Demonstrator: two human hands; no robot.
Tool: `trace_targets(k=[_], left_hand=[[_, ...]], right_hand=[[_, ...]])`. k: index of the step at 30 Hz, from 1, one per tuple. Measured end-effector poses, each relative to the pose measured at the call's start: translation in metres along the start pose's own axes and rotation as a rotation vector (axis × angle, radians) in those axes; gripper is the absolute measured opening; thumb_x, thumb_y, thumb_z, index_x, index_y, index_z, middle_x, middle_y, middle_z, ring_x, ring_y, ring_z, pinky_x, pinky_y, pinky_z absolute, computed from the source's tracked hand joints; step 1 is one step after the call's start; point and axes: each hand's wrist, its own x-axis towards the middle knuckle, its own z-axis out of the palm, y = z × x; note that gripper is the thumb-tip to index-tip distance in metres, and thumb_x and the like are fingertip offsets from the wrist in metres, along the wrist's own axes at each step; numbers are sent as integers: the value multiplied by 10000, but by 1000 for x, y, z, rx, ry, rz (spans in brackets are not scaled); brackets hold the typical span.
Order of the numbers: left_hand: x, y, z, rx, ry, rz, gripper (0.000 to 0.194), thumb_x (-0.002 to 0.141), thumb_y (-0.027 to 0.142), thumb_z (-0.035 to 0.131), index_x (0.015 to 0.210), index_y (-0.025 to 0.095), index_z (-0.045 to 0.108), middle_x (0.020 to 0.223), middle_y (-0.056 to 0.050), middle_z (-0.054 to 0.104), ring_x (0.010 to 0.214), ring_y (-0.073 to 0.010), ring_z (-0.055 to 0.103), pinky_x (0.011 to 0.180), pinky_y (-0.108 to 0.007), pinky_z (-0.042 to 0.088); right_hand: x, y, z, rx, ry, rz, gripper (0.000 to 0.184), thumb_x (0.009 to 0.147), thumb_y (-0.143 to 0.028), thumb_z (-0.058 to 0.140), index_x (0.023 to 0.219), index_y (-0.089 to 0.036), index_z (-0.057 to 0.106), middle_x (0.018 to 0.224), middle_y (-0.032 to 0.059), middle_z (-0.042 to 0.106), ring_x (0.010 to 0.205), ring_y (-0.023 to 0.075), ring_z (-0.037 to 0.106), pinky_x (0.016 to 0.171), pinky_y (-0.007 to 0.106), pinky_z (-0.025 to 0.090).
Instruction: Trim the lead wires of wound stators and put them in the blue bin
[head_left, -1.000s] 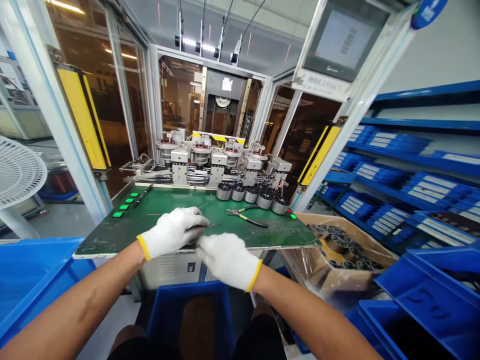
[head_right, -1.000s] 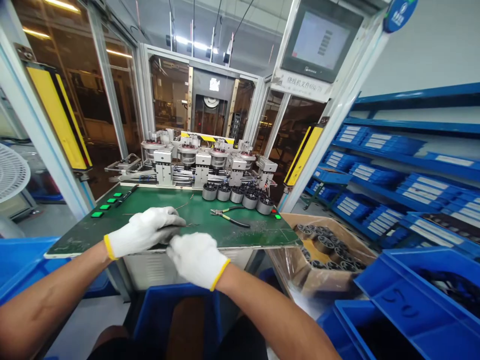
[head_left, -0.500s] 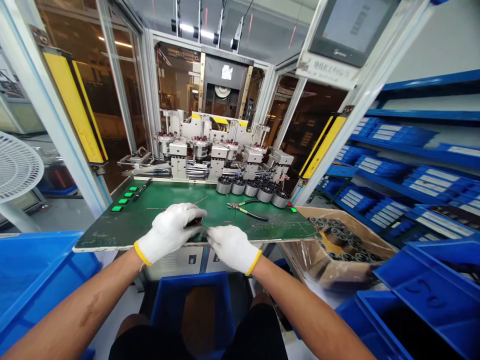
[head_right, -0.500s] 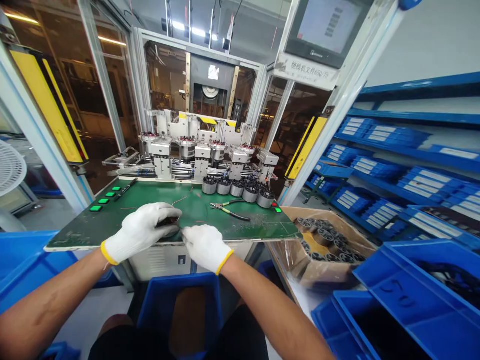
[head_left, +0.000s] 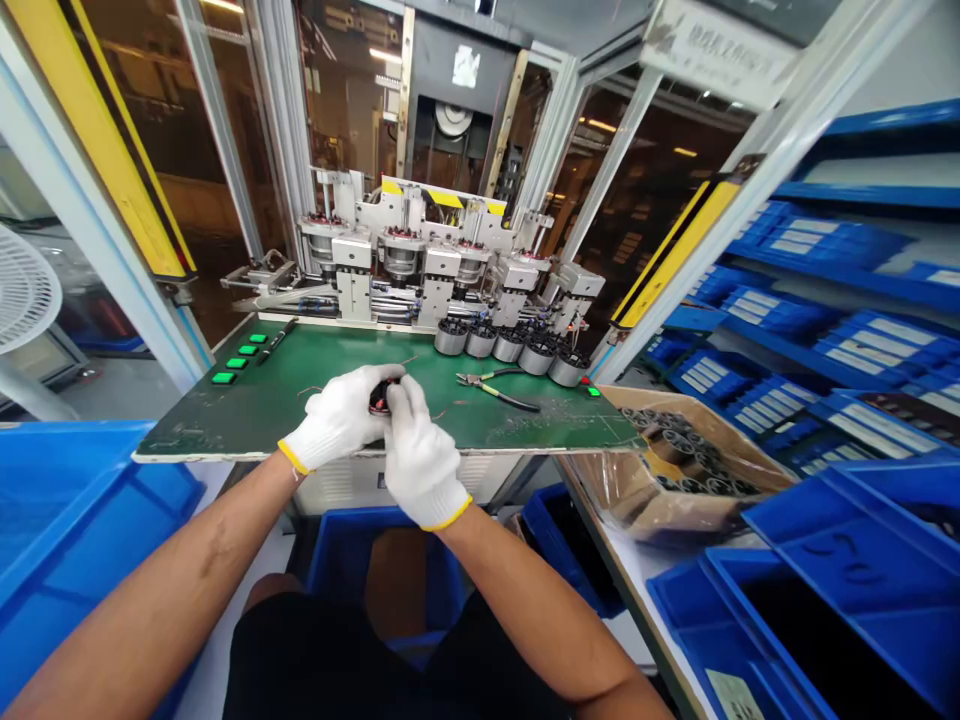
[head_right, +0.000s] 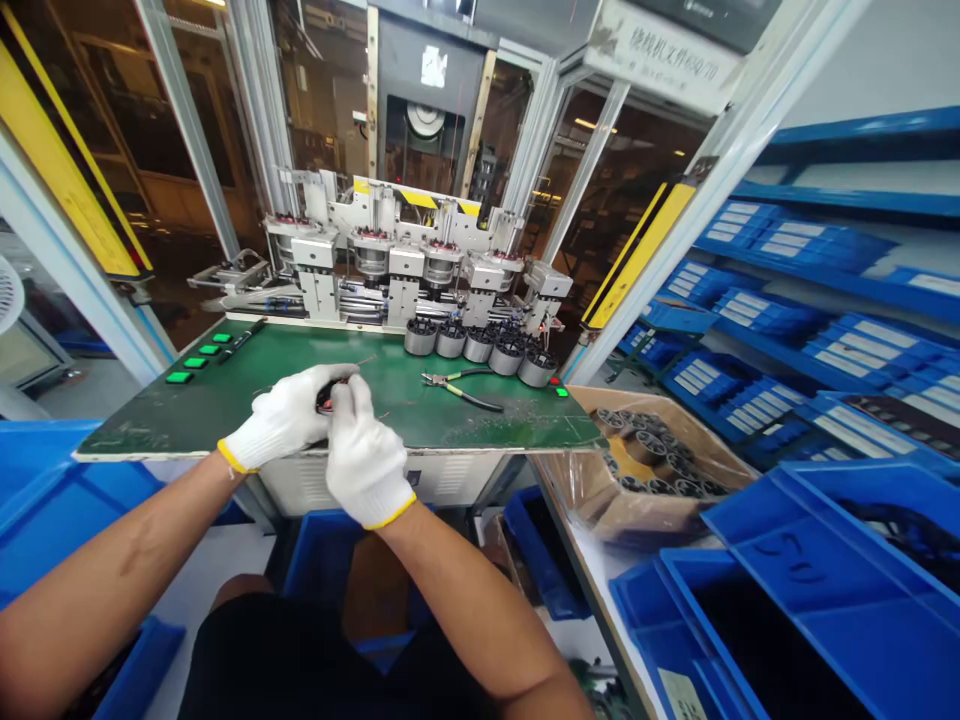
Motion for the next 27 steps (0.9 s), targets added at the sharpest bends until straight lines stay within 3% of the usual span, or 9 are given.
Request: trace_targets(k=[3,7,9,12,17,21,22,24,27], left_hand=[[-1,0,1,-3,21,1,596,702,424,603,1278,292,528,1247,-17,597,1112,-271,576,892,-344,468],[-1,5,-2,10,9,-21,631,675,423,625,1285,292,525,1241,-25,599,1109,-281,577,890,-355,466],[-1,7,-3,22,1,-42,630,677,419,619,1286,290,526,1233,-31,602,1110,-290,576,883,-361,467],[-1,8,-3,15,-2,-36,626,684,415,605,1292,298,516,1236,-24,598,1112,-284,576,901,-361,461],[-1,2,-1,-17,-25,-18,640,666,413,612,1292,336,506,1250,-1,592,1106,-269,582,848,-338,472],[-2,0,-1,-5,-32,-23,609,674,430,600,1274,389,502,1241,33,602,1088,-266,594,732,-329,476],[-3,1,-2,-3,-29,-26,611,669,428,604,1271,389,504,1239,33,604,1084,-268,595,725,-331,474],[-4,4,-3,-10,-23,-31,625,655,423,622,1269,381,510,1231,24,610,1072,-271,600,725,-332,470],[-4,6,-4,-24,-20,-37,628,656,395,621,1275,355,520,1222,2,615,1063,-267,605,735,-320,465]], right_hand=[[10,0,6,-17,-11,136,468,981,-301,200,1437,-215,269,1512,161,223,681,126,610,561,265,469],[12,-2,5,-73,16,200,391,973,-227,199,1270,-188,449,1220,164,521,665,155,603,523,274,450],[13,2,2,-111,-3,180,357,960,-193,198,1128,-174,513,973,130,571,682,193,604,526,292,441],[19,14,-6,-99,-61,81,291,936,-192,248,977,-158,534,836,105,551,726,238,605,586,344,452],[36,35,-18,610,-467,23,373,957,-314,253,837,-138,558,681,40,521,585,128,509,584,251,426],[39,48,-15,988,-716,88,516,970,-369,109,963,-118,560,677,22,510,466,86,383,459,205,340],[39,52,-15,979,-699,101,506,969,-368,122,998,-121,562,725,36,544,492,90,417,473,210,349],[39,63,-19,719,-500,66,419,962,-339,213,1054,-149,574,879,68,602,625,118,521,569,237,399],[42,75,-35,85,-169,-234,310,950,-279,314,1078,-198,584,1009,91,593,818,194,565,704,311,409]])
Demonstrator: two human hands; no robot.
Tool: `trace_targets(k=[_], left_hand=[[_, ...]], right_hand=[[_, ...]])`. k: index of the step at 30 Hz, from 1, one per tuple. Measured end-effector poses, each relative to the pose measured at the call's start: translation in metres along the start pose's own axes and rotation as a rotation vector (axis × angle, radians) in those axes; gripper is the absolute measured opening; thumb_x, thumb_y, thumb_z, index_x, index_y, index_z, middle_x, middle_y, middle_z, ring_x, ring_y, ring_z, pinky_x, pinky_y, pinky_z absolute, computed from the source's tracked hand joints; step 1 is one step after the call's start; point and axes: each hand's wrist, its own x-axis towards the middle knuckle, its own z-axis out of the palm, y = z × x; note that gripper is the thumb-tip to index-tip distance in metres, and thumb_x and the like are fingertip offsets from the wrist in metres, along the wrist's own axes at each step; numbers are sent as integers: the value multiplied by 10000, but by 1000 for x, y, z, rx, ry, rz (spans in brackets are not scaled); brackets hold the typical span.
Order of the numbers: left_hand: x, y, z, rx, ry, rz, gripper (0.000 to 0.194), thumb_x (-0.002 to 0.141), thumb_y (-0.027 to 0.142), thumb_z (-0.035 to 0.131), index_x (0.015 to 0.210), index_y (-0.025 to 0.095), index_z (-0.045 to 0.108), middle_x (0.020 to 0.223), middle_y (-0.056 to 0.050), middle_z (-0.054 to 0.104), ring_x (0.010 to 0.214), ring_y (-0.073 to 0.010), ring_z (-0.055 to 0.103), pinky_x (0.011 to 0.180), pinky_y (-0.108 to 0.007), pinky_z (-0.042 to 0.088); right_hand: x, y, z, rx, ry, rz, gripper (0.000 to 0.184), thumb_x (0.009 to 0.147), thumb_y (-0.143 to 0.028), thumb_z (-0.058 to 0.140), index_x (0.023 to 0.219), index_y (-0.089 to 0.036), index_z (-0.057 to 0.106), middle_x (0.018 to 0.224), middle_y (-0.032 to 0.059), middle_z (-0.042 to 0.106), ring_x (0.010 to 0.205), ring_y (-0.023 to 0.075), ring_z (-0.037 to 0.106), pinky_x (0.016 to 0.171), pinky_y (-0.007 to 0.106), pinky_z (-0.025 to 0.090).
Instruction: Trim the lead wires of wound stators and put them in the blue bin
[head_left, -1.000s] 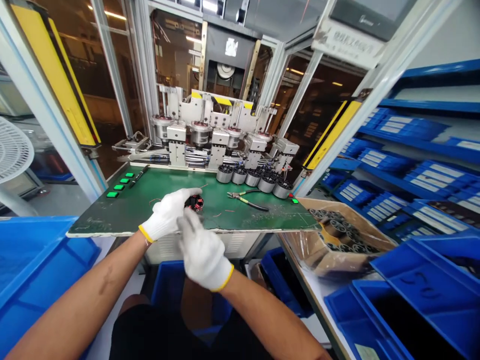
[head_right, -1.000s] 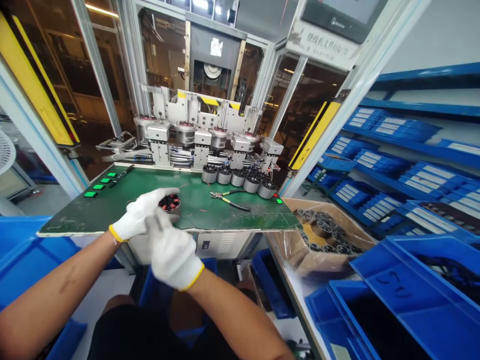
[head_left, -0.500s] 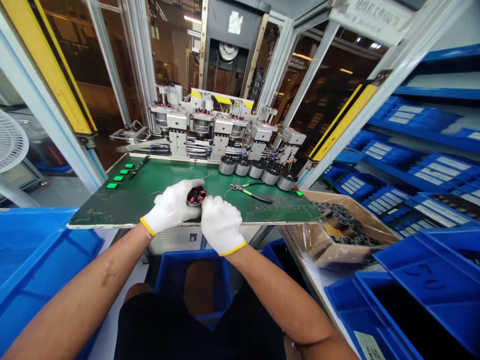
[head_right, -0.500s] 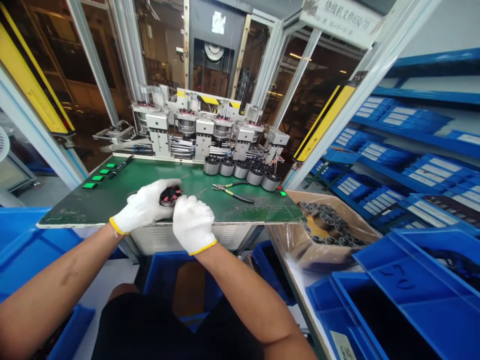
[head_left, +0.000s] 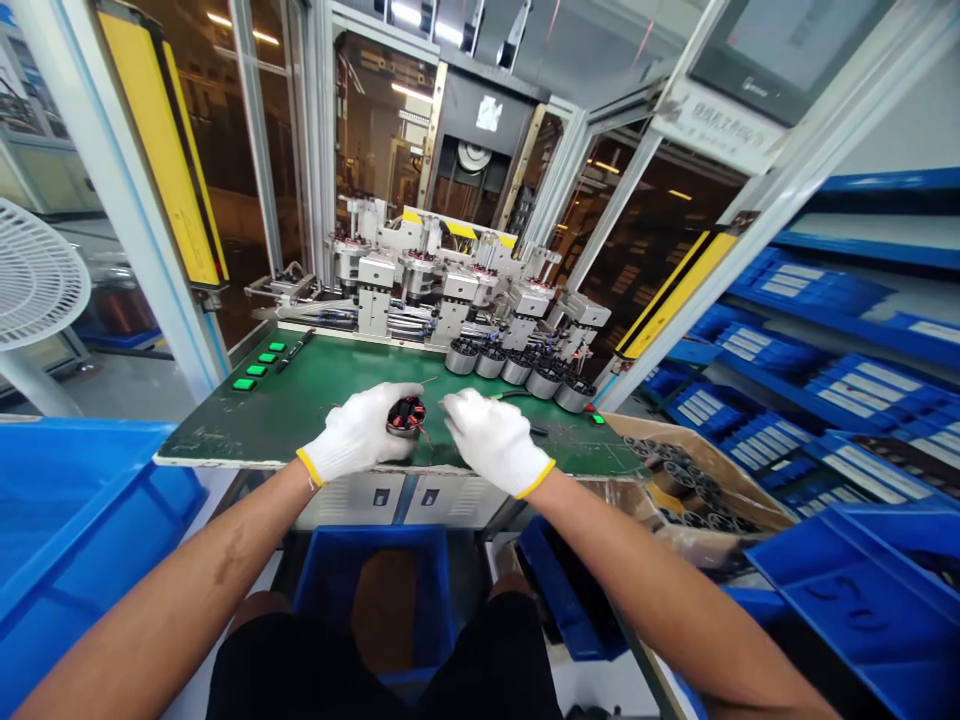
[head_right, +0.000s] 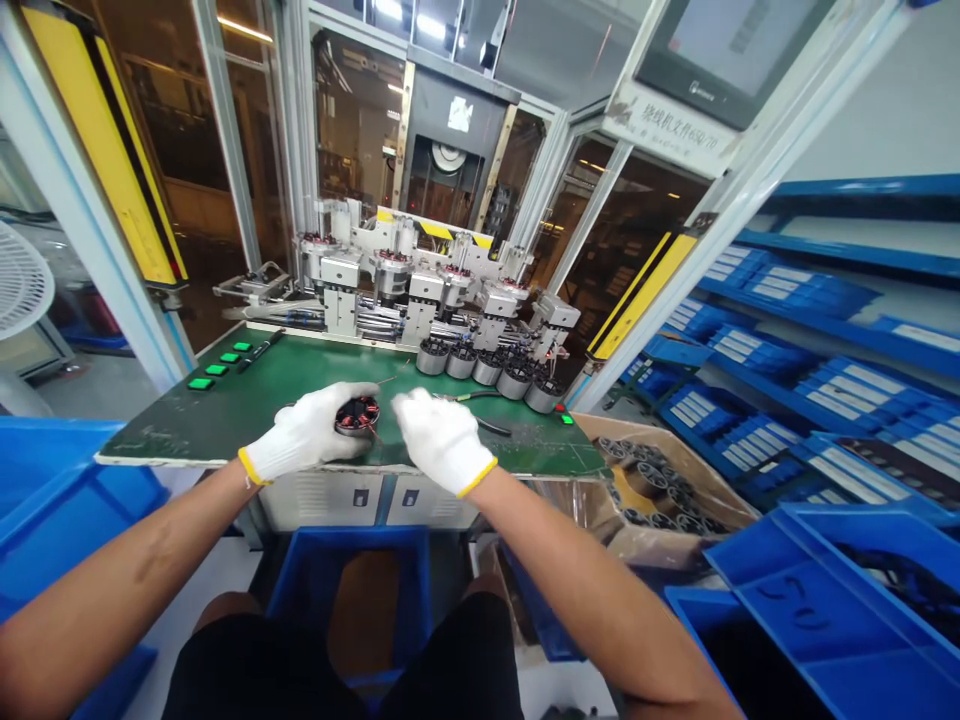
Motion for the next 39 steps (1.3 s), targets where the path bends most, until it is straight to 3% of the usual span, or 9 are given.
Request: trace_targets(k=[5,10,14,19,22,29,33,37,39], left_hand=[[4,-5,5,-14,-14,11,646,633,372,624,1270,363,516,1223,29,612,1079,-248,602,799,-316,474],[3,-6,6,-6,4,9,626,641,386,598,1260,394,500,1219,60,609,1085,-243,600,764,-334,485],[1,-4,2,-1,-7,-17,619,638,392,589,1250,411,500,1216,76,607,1079,-250,602,749,-356,487],[2,-6,3,-10,-18,-5,635,637,406,598,1264,408,492,1243,65,594,1097,-254,593,774,-355,485],[3,-5,3,-9,-3,-5,615,647,394,586,1257,390,504,1235,55,601,1108,-255,588,788,-351,476],[2,-7,3,-25,-23,21,646,630,451,622,1262,405,500,1227,55,604,1097,-247,592,753,-332,462],[3,-8,5,-4,-1,11,617,637,428,602,1245,421,500,1200,68,618,1068,-244,607,696,-325,455],[4,-7,6,-8,0,-5,629,624,409,610,1245,414,508,1191,59,625,1051,-241,615,727,-333,462],[4,-8,5,-14,-15,1,656,611,425,628,1254,405,505,1210,54,616,1068,-245,607,740,-337,467]], right_hand=[[12,-13,-20,-210,-69,-442,280,944,-282,332,950,-154,581,928,120,571,852,256,549,706,371,410],[20,-23,7,601,-244,183,366,965,-330,290,889,-108,570,889,134,605,755,181,589,661,288,458],[-10,-29,32,795,-217,244,697,982,-388,-48,968,-91,583,810,123,633,627,131,591,591,248,474],[-28,-37,34,234,183,41,428,966,-363,290,1287,-177,504,1208,152,564,921,224,601,779,338,450],[-15,-39,34,17,120,207,414,969,-343,254,1083,-151,602,986,162,608,847,261,584,708,365,422],[0,-30,31,755,-259,256,524,974,-359,145,912,-127,612,745,71,598,544,112,508,522,230,399],[-8,-16,5,447,-102,173,365,957,-328,284,1068,-174,596,994,93,613,761,155,579,657,265,420],[-5,-17,-22,-121,-92,-240,316,947,-236,283,1037,-193,583,998,112,582,885,226,556,724,337,400],[5,-20,-20,8,-139,-238,265,930,-308,368,939,-164,590,966,122,584,897,240,551,730,340,404]])
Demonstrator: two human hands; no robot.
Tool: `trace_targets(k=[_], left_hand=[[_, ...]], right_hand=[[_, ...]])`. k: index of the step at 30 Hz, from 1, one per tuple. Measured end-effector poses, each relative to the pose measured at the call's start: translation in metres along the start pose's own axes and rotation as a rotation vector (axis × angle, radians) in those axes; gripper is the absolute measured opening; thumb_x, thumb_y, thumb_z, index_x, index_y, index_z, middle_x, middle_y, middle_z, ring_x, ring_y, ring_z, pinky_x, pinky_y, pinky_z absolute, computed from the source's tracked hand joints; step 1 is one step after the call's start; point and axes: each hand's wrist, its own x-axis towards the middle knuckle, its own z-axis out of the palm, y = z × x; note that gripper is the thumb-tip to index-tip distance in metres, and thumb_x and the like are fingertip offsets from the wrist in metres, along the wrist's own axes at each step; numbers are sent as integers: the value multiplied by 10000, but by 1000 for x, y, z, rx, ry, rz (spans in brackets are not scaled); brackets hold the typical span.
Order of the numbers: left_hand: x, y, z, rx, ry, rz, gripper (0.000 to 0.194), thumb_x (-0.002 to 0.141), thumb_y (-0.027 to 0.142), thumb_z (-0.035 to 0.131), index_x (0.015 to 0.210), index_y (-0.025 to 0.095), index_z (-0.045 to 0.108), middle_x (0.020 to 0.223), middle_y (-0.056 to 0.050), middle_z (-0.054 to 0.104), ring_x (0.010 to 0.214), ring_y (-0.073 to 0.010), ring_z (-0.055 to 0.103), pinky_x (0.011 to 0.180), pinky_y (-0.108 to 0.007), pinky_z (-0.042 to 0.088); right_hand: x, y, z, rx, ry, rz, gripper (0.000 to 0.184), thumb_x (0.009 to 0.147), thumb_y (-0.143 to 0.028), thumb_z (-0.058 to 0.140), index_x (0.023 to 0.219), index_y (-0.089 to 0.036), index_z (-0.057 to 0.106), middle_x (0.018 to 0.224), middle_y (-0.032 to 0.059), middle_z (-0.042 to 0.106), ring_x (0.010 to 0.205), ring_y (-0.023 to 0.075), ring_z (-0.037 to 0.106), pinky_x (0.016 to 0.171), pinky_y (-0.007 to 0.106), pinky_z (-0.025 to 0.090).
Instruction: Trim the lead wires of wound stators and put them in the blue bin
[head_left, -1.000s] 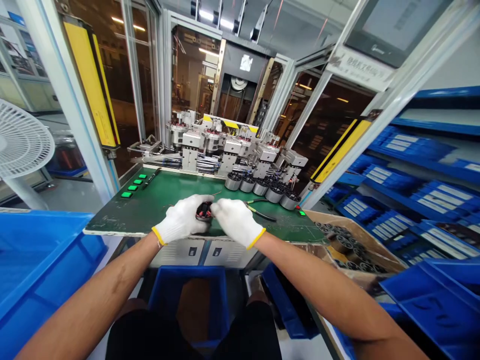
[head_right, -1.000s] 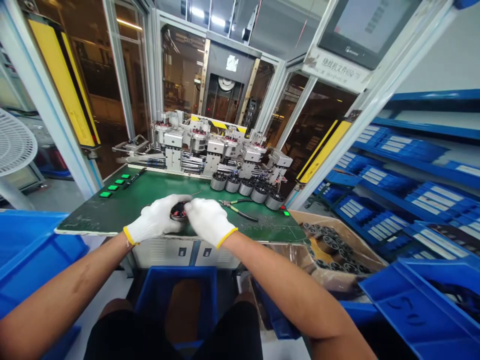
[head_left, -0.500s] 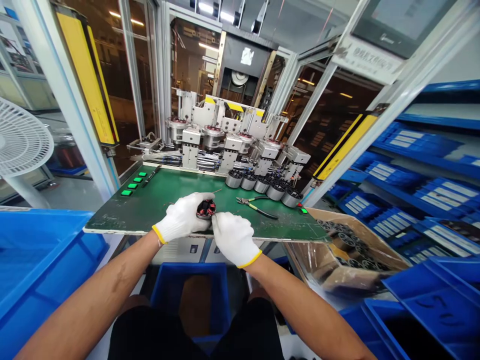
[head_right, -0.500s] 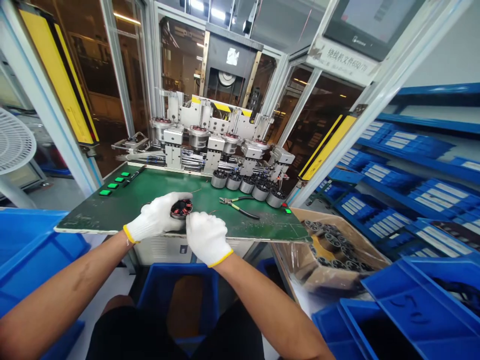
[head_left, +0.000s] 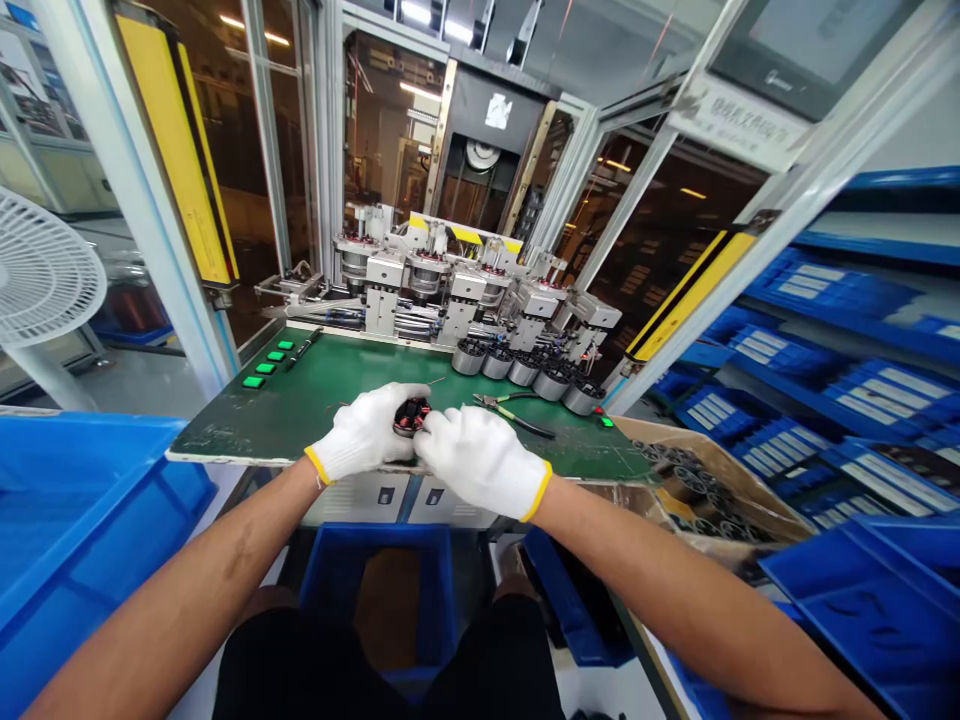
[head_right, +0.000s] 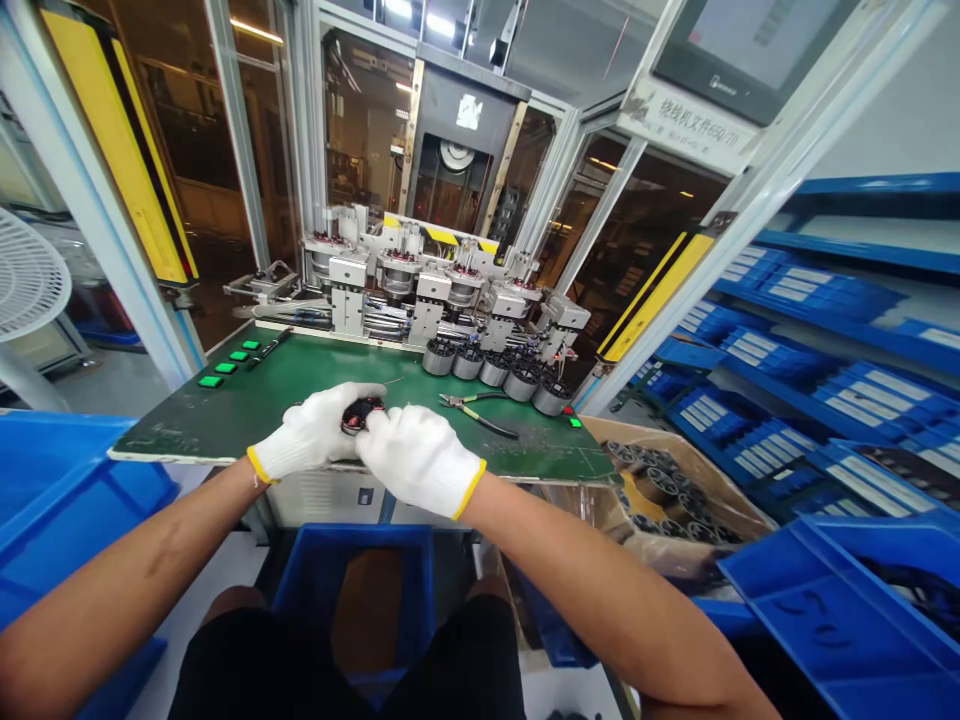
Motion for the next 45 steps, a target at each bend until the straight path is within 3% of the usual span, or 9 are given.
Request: trace_targets(k=[5,8,12,16,25,30,37,41,45], left_hand=[[-2,-1,-1,5,21,21,615,636,404,612,1241,423,500,1187,73,625,1049,-236,617,724,-336,476],[-2,-3,2,-23,8,26,612,635,384,623,1236,417,509,1194,77,619,1071,-235,606,772,-333,483],[1,-9,-1,-128,-43,78,613,652,335,631,1254,352,518,1191,40,619,1070,-223,599,860,-312,477],[9,-15,-11,-219,-177,180,634,637,321,688,1249,286,530,1179,17,617,1049,-208,597,932,-306,457],[14,-19,-16,-312,-287,134,677,631,188,670,1283,217,489,1238,-31,581,1107,-217,569,987,-322,444],[14,-17,-16,-309,-347,103,697,608,188,693,1273,227,485,1228,-19,580,1095,-215,569,988,-328,439],[16,-10,-31,-195,-419,116,706,633,272,683,1299,245,451,1246,-24,561,1076,-223,575,966,-321,448],[20,30,-70,264,-287,249,805,613,517,700,1350,344,426,1399,-11,427,1188,-294,500,1001,-381,414],[14,82,-69,680,-99,57,762,731,771,408,1118,148,610,962,-170,621,867,-408,608,696,-527,477]], right_hand=[[17,7,35,880,-82,470,530,966,-482,171,843,-135,552,810,102,604,608,130,549,557,246,436],[-1,-3,50,1060,-105,469,727,950,-546,-14,878,-126,576,715,85,604,499,110,520,495,233,435],[-23,-23,47,475,255,244,458,976,-431,244,1164,-174,573,1022,130,624,852,197,607,747,312,459],[-19,-31,45,76,206,396,331,943,-240,288,1063,-174,589,900,118,603,816,234,582,717,361,424],[-12,-55,89,2374,32,231,123,868,-266,434,831,-161,486,551,-82,149,437,57,75,393,171,89],[-16,-69,135,2156,212,396,233,864,-386,500,819,-161,541,514,-66,308,374,65,237,360,197,206],[-85,-90,230,1549,-83,800,204,772,-172,448,593,-159,546,508,-10,418,457,104,380,437,211,250],[-123,-90,268,1427,-150,873,230,763,-144,408,558,-156,513,466,-11,389,408,107,352,413,220,200],[-127,-73,277,1357,-133,862,220,791,-204,414,648,-147,572,513,-6,434,425,106,387,425,220,231]])
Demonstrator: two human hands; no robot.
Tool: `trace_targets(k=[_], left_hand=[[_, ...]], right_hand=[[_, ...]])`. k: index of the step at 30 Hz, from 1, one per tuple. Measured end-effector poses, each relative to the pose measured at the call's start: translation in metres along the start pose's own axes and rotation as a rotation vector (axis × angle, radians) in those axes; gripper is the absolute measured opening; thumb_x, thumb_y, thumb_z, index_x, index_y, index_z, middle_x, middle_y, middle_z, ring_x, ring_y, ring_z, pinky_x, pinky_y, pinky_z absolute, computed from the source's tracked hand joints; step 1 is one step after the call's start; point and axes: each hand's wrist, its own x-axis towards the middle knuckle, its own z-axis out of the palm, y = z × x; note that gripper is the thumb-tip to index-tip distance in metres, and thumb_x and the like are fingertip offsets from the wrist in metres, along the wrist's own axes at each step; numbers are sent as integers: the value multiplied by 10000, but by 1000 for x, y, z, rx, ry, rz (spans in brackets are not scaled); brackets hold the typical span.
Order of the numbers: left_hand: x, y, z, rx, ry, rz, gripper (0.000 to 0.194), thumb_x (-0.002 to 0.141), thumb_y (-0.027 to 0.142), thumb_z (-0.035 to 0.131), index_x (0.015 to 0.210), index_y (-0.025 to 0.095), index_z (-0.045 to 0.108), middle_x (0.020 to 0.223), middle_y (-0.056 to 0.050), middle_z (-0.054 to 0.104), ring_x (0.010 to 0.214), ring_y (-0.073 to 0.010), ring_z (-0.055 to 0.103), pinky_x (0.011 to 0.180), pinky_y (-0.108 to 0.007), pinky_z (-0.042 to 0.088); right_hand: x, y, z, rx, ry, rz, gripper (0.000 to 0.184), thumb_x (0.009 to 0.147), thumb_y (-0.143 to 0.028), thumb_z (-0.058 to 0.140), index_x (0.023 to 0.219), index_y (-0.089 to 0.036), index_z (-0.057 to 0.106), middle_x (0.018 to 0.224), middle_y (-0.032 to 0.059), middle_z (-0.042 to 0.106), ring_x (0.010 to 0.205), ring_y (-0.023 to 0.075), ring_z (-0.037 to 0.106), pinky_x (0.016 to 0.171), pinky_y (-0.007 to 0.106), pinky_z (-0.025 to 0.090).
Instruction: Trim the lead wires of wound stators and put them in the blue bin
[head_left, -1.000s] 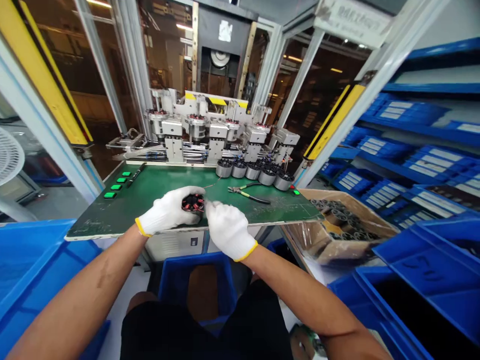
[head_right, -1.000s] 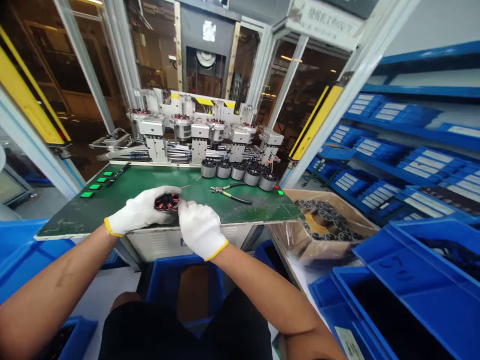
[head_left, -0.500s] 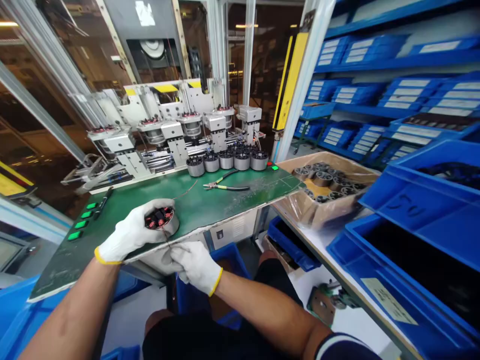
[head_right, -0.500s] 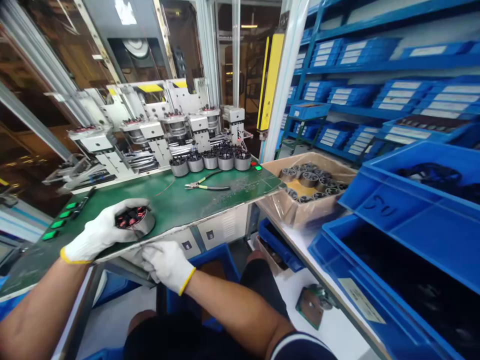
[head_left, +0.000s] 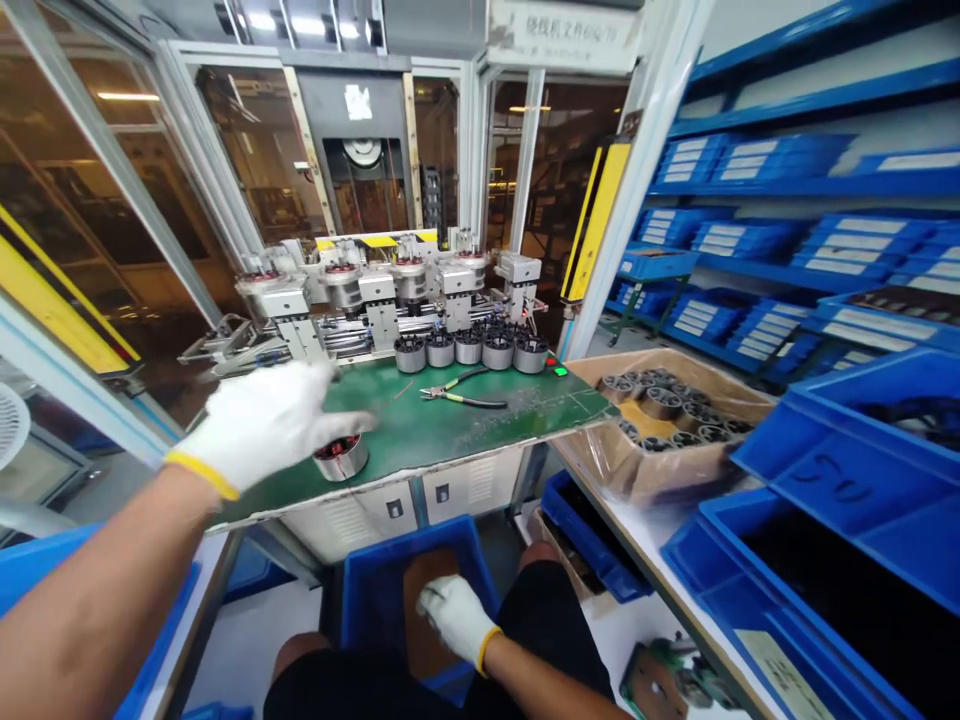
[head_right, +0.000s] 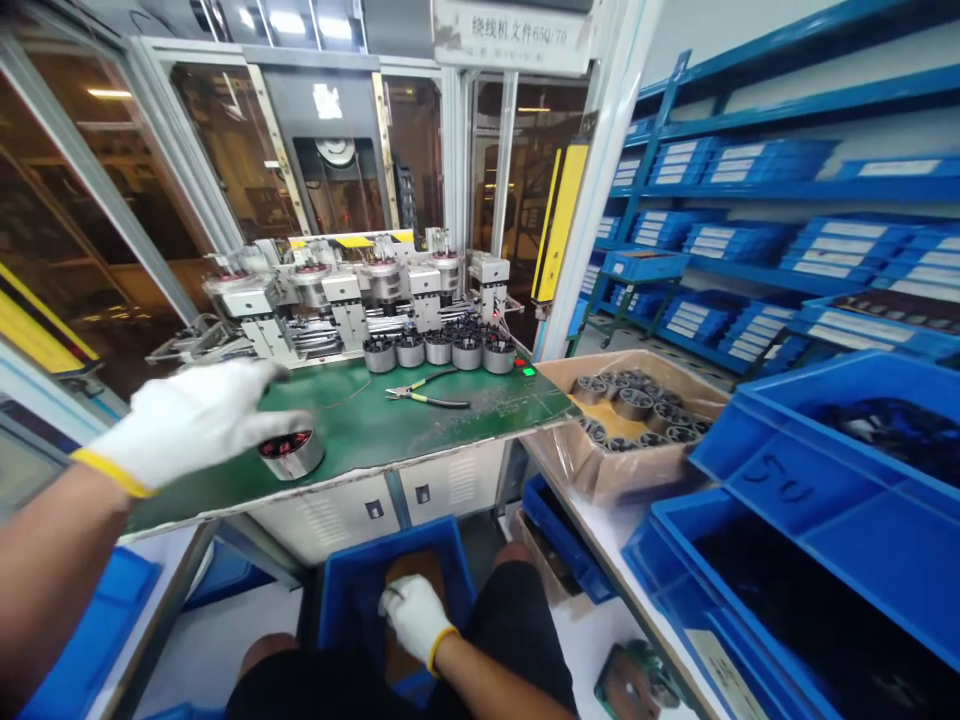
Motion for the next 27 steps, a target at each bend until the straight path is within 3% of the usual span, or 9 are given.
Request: trace_targets(k=[2,4,8,11,14,17,20,23,27], left_hand=[[-3,21,7,183,-89,-75,770,766,754,353,869,53,653,774,-218,593,722,-419,609,569,-482,456],[-6,27,22,270,-93,-72,720,794,700,358,815,41,648,741,-225,579,692,-411,605,537,-445,438],[-7,-7,42,19,-74,253,482,784,466,481,1181,219,595,1056,-128,630,919,-333,607,755,-432,476],[-7,-35,45,-211,-102,393,679,711,316,551,1376,347,418,1392,-11,465,1214,-246,478,983,-329,395],[-7,-38,47,-264,-114,286,663,700,423,594,1343,324,467,1352,-24,502,1188,-252,496,989,-325,389],[-8,-29,50,-285,-76,243,551,753,503,542,1270,314,534,1262,-17,573,1111,-239,551,936,-317,424],[-10,-25,53,-288,-34,265,501,778,497,524,1237,298,554,1245,-12,587,1091,-230,566,910,-302,436],[-12,-27,55,-306,-30,274,480,770,465,544,1219,295,558,1251,-2,586,1100,-225,565,910,-295,438],[-12,-31,56,-335,-38,248,475,774,493,548,1221,332,539,1247,41,586,1110,-191,566,905,-279,447]], right_hand=[[5,-2,-6,-24,10,-47,215,795,-232,433,678,-150,595,538,-1,464,460,109,417,445,218,254],[5,-6,-11,-59,12,-88,213,796,-239,443,704,-153,615,561,4,492,485,109,443,456,214,268],[-13,-32,-35,-87,23,-116,252,836,-260,411,785,-154,633,562,-1,497,441,105,440,426,214,283],[-40,-89,-70,-109,123,-322,295,897,-328,408,799,-155,627,583,5,538,497,113,496,474,214,355],[-65,-164,-103,-206,355,-732,300,929,-351,420,939,-159,651,836,54,670,782,144,621,732,236,458],[-71,-221,-109,-338,390,-960,326,950,-330,405,1175,-186,591,1112,56,654,1028,147,601,910,237,426],[-54,-245,-90,-638,374,-865,313,942,-308,404,1192,-225,573,1075,43,664,951,185,628,842,291,463],[-31,-247,-68,-899,429,-714,274,930,-323,396,1094,-212,586,911,56,672,793,225,638,688,323,467],[-18,-243,-62,-1036,433,-716,283,942,-306,341,999,-201,598,842,64,652,761,232,627,658,330,432]])
